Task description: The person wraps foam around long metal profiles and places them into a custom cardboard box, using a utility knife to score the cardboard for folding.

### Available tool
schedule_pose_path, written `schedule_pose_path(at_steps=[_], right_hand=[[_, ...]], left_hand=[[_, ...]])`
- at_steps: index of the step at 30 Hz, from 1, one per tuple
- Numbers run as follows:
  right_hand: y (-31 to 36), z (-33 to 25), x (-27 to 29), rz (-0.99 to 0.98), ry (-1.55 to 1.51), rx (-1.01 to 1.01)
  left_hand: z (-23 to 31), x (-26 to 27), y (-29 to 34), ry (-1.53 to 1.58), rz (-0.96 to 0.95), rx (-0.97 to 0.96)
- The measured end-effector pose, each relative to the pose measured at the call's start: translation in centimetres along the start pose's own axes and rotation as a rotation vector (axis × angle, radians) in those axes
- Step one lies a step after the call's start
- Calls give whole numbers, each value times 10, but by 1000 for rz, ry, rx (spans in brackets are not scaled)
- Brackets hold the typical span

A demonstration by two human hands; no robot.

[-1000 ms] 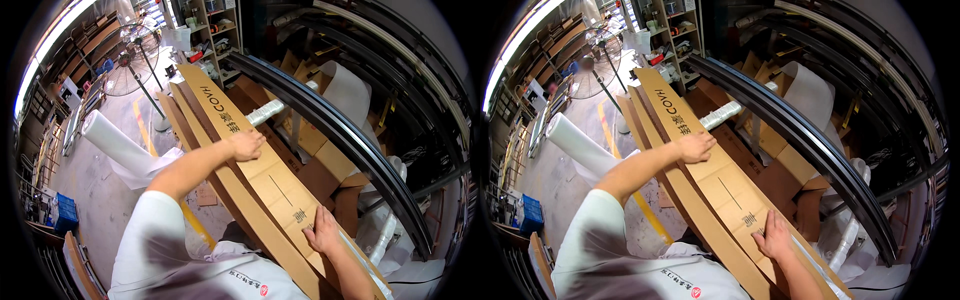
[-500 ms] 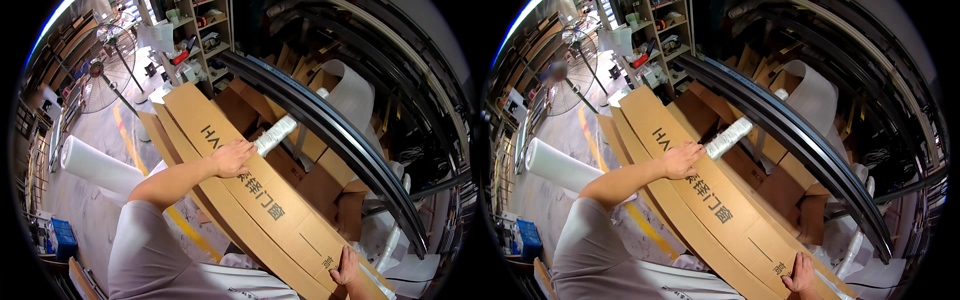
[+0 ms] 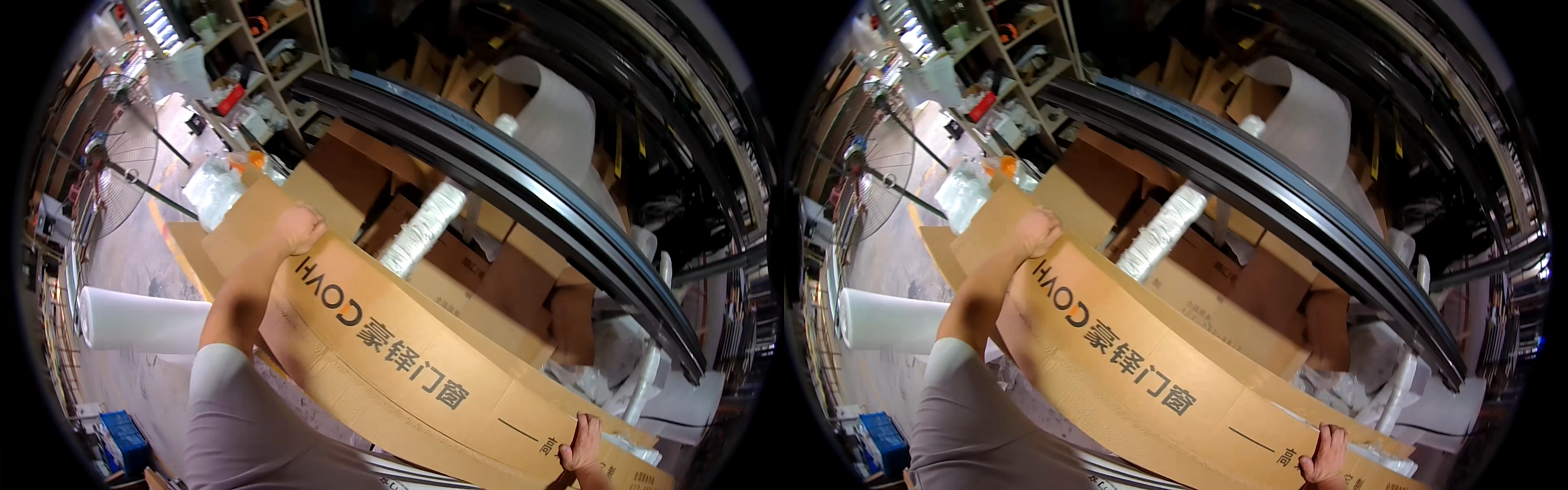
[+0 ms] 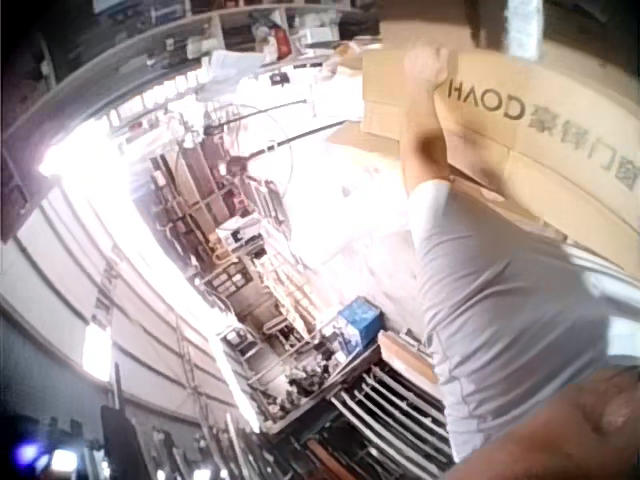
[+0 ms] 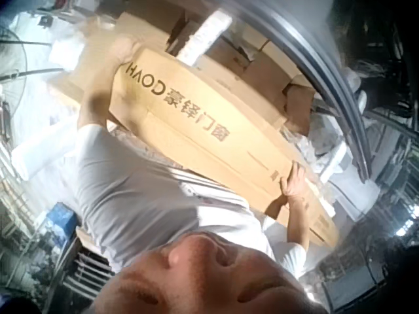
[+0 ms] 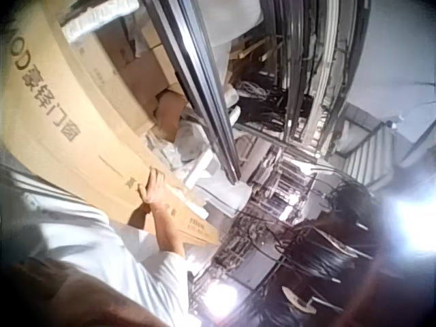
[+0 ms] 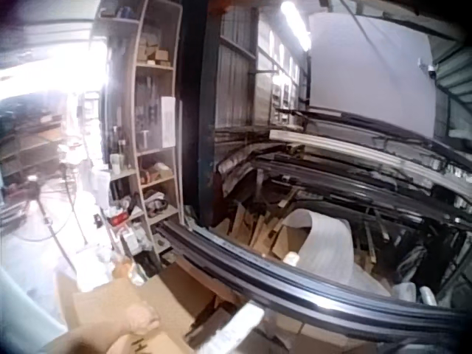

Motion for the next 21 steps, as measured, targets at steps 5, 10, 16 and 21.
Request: schedule_pose_path(at_steps=[5,10,16,21], right_hand=[[0,2,0,-39,1,14],[-9,-8,12,-36,8,-7],[8,-2,18,-37,44,-61],[13,5,27,-6,86,-30]], left_hand=[[9,2,-4,-3,-59,38],[33,-7,-1,93,-96,160],[233,49,22,171,53,-362],[396,26,54,91,10,-544]])
Point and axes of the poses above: each hand's wrist, its own y-axis away from the middle knuckle, its own x-axis out of the back of the hand, z = x × y, the point moved 3 cm from there along -y, towards the middle knuckle, and after that the axes turned 2 degrees about z, right-handed, at the moved point
